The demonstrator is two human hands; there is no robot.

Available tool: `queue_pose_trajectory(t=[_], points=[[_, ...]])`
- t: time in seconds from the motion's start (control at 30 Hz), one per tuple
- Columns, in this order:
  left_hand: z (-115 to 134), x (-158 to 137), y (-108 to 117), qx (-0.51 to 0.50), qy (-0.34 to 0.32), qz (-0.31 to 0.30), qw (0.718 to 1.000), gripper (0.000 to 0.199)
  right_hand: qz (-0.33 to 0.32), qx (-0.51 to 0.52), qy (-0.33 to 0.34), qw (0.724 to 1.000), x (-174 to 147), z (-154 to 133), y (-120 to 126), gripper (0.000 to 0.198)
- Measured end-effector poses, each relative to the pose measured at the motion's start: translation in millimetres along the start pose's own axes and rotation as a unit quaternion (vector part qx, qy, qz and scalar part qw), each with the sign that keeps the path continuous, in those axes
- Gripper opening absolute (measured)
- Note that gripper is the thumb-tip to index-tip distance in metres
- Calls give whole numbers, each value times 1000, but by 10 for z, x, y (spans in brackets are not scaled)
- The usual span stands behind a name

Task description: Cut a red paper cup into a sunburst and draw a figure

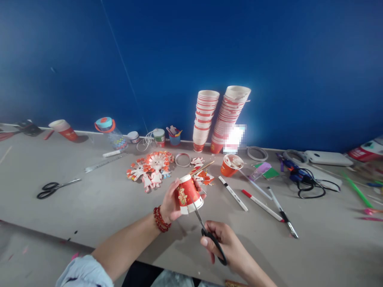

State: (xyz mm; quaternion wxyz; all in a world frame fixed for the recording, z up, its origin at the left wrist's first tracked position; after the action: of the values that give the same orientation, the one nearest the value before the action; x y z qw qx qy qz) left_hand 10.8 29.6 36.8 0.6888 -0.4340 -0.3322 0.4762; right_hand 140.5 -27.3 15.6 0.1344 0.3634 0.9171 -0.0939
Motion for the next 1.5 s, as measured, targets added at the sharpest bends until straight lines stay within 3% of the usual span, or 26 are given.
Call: queue_pose_trajectory(t=[0.6,0.97,1.5], points=[[11,-5,-7,9,-13,-16,1000,39,40,-41,-5,998,-20,-2,8,64],[15,-5,-13,19,-13,-16,1000,38,14,-21,-9,1000,6,-9,-28,66],[-19,-12,35,7,-6,-12,1000,37,40,-28,0,999,6,83,6,66]])
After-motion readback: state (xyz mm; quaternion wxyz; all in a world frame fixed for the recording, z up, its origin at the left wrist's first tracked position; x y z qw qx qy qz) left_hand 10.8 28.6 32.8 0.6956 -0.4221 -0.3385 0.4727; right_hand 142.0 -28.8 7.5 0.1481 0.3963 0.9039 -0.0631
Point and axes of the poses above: each hand's wrist, its own x-axis towards the middle knuckle, its own y-axis out of the back of the hand, z = x × y, the point moved 6 cm from there along x, towards the middle knuckle, and after that the axes turned 7 degrees about -z, right-handed, at the moved point
